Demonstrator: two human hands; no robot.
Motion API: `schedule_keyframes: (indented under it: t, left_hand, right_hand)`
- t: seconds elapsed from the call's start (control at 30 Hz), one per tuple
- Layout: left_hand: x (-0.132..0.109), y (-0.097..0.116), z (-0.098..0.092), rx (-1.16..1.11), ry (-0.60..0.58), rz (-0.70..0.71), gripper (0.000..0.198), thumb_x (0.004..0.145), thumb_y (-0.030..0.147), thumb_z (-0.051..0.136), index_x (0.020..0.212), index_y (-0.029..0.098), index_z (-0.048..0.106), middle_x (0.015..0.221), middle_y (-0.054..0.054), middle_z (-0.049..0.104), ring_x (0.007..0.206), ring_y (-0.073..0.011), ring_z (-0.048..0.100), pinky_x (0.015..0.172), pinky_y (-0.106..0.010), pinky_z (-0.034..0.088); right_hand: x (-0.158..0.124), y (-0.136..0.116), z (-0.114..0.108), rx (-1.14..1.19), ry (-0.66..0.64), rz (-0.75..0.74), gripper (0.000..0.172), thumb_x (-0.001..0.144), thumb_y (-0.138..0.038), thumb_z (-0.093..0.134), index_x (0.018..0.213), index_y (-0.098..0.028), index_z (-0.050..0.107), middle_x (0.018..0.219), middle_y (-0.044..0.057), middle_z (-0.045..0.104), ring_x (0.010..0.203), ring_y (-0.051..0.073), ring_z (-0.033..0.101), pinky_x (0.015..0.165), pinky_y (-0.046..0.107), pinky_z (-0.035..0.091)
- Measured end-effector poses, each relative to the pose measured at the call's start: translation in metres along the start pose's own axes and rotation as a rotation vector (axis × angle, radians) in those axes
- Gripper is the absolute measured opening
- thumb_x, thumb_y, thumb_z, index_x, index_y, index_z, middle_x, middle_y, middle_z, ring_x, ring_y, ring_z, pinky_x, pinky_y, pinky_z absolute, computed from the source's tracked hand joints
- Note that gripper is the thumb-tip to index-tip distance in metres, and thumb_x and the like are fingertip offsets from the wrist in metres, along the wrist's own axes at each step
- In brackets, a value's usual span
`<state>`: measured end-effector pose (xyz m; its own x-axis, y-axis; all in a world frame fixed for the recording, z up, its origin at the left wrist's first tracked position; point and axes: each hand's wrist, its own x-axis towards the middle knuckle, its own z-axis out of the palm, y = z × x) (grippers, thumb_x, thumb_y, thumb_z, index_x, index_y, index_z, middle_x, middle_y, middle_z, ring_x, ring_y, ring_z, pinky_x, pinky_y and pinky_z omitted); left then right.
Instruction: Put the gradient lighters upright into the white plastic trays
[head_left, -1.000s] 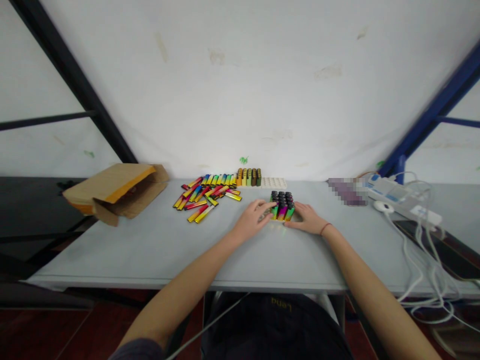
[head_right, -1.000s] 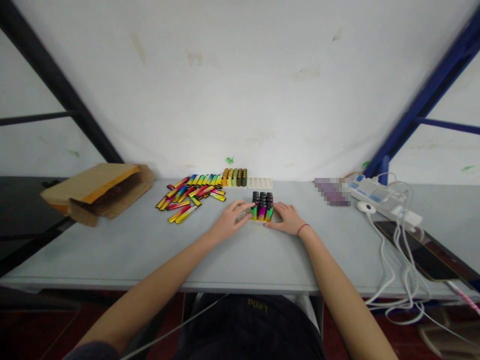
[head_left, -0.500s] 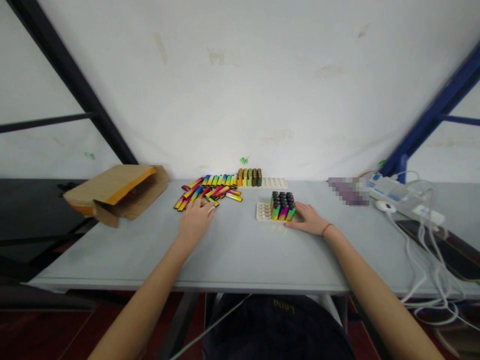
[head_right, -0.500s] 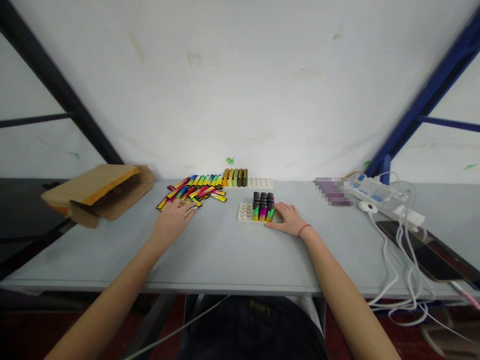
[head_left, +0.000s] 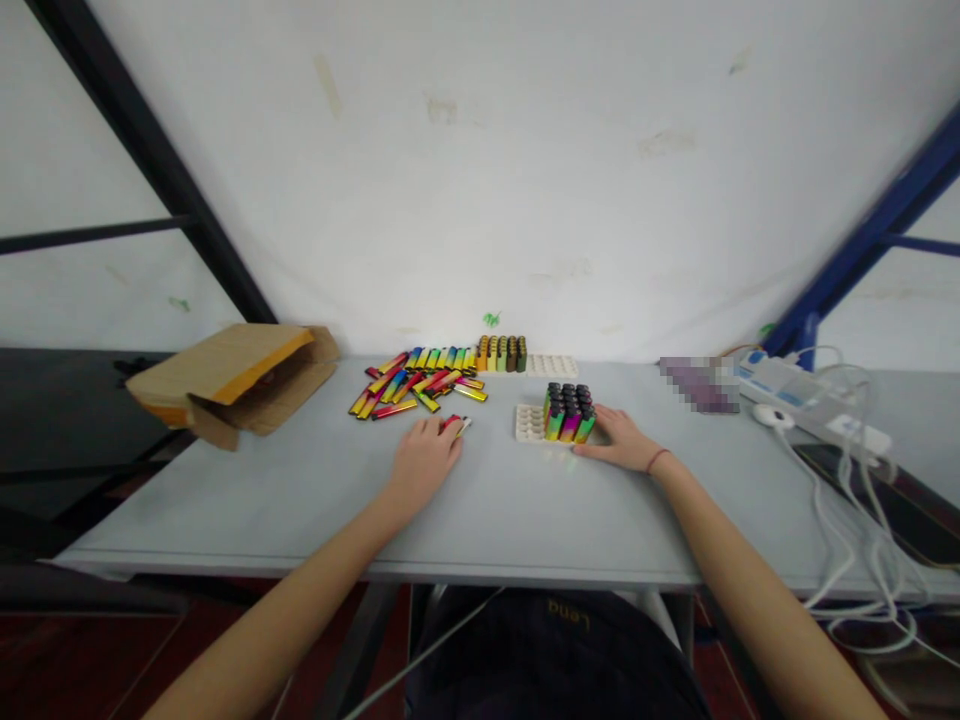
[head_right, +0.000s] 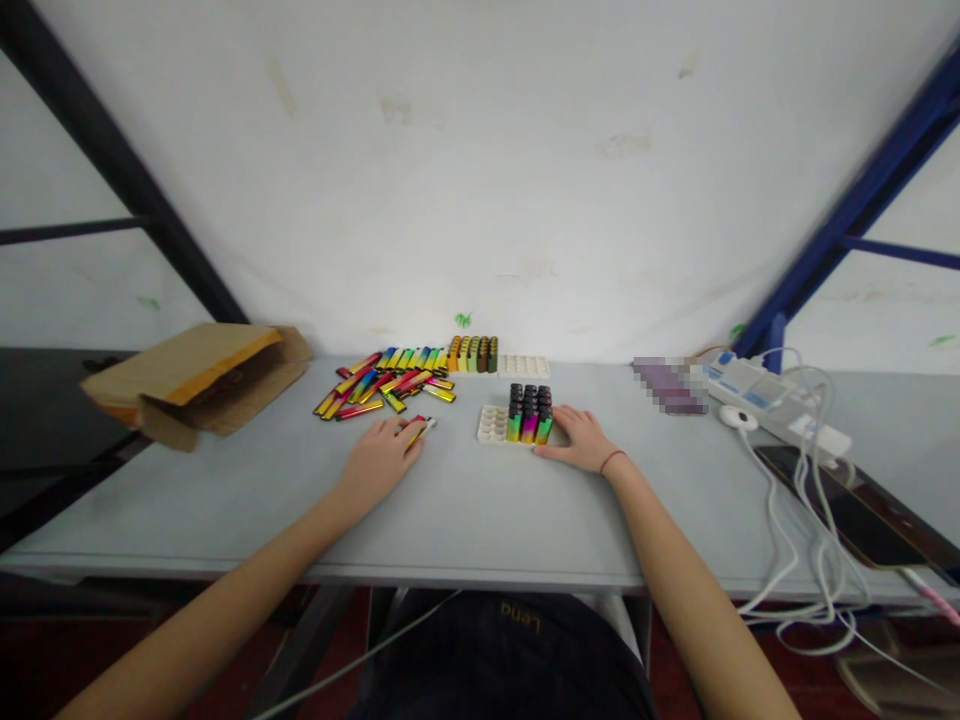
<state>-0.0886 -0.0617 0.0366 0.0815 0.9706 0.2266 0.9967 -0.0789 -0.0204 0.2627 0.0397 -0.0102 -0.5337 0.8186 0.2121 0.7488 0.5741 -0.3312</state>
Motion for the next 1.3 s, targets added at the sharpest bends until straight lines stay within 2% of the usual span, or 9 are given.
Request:
schedule_keyframes:
  t: [0.2,0.37,0.67,0.77,0.83,0.9,1.0,1.1,1.3]
  left_hand:
    - [0.041,0.016,0.006,0.033,0.045,0.011,0.03,0.097,0.026,0.045,0.115,0.02,0.068,0.118,-0.016,0.064,0.113,-0.0325,0.052,0.089,-0.044,0.044]
    - [0.059,0.019,0.009,0.059,0.064,-0.006,0.033,0.099,0.028,0.041,0.114,0.015,0.068,0.122,-0.018,0.066,0.115,-0.0359,0.051,0.09,-0.049,0.042]
    - [0.065,0.036,-0.005,-0.004,-0.136,-0.075,0.029,0.096,0.029,0.049,0.112,0.01,0.064,0.121,-0.023,0.067,0.117,-0.0341,0.06,0.095,-0.045,0.044]
    - [0.069,0.038,-0.002,-0.191,-0.143,-0.069,0.024,0.096,0.026,0.051,0.115,0.013,0.058,0.116,-0.02,0.07,0.11,-0.0302,0.066,0.093,-0.041,0.047]
    - [0.072,0.039,0.008,-0.403,-0.085,-0.06,0.019,0.095,0.026,0.052,0.111,0.017,0.055,0.108,-0.016,0.072,0.104,-0.0278,0.068,0.091,-0.04,0.048]
    - [0.075,0.04,0.019,-0.706,-0.009,-0.05,0.016,0.094,0.029,0.055,0.107,0.02,0.051,0.098,-0.01,0.072,0.094,-0.0244,0.07,0.087,-0.038,0.05]
    - [0.076,0.042,0.03,-1.225,0.019,-0.093,0.026,0.091,0.038,0.062,0.102,0.023,0.044,0.086,-0.003,0.071,0.078,-0.018,0.071,0.078,-0.033,0.054]
    - [0.073,0.046,0.028,-1.526,-0.014,-0.179,0.038,0.087,0.043,0.068,0.104,0.023,0.04,0.085,0.0,0.07,0.074,-0.014,0.07,0.073,-0.029,0.055]
    - [0.061,0.052,0.008,-1.673,-0.245,-0.25,0.035,0.09,0.046,0.063,0.113,0.022,0.051,0.107,-0.006,0.07,0.075,-0.014,0.071,0.058,-0.025,0.057]
  right_hand:
    - [0.001,-0.003,-0.003,-0.004,-0.029,0.014,0.074,0.08,-0.072,0.06,0.134,-0.02,0.057,0.14,0.016,0.059,0.13,0.038,0.053,0.109,0.056,0.039]
    - [0.001,-0.003,-0.003,0.014,-0.03,0.01,0.073,0.081,-0.071,0.061,0.134,-0.021,0.057,0.141,0.015,0.059,0.132,0.037,0.052,0.11,0.057,0.038]
    - [0.001,-0.001,-0.001,0.006,-0.034,0.012,0.074,0.081,-0.071,0.061,0.136,-0.021,0.057,0.142,0.016,0.058,0.133,0.038,0.05,0.11,0.057,0.038]
    - [0.001,-0.002,-0.001,0.004,-0.018,0.008,0.072,0.081,-0.069,0.062,0.136,-0.023,0.057,0.142,0.015,0.059,0.133,0.038,0.051,0.11,0.057,0.038]
    - [0.001,-0.003,-0.001,0.005,-0.01,0.004,0.072,0.08,-0.069,0.063,0.136,-0.023,0.057,0.142,0.015,0.059,0.132,0.038,0.051,0.109,0.057,0.038]
    - [0.001,-0.003,-0.002,0.005,-0.008,0.002,0.072,0.08,-0.069,0.063,0.136,-0.023,0.057,0.141,0.015,0.059,0.132,0.037,0.052,0.109,0.056,0.039]
    - [0.001,-0.003,-0.001,0.003,-0.006,0.009,0.074,0.08,-0.069,0.063,0.136,-0.022,0.056,0.142,0.015,0.059,0.132,0.037,0.052,0.109,0.056,0.038]
    - [0.001,-0.003,-0.001,0.005,-0.004,0.009,0.074,0.08,-0.069,0.063,0.136,-0.022,0.056,0.143,0.015,0.058,0.133,0.037,0.051,0.11,0.057,0.038]
    - [0.001,-0.002,0.0,0.001,0.002,-0.006,0.071,0.081,-0.068,0.063,0.136,-0.023,0.056,0.143,0.014,0.059,0.132,0.037,0.052,0.109,0.056,0.039]
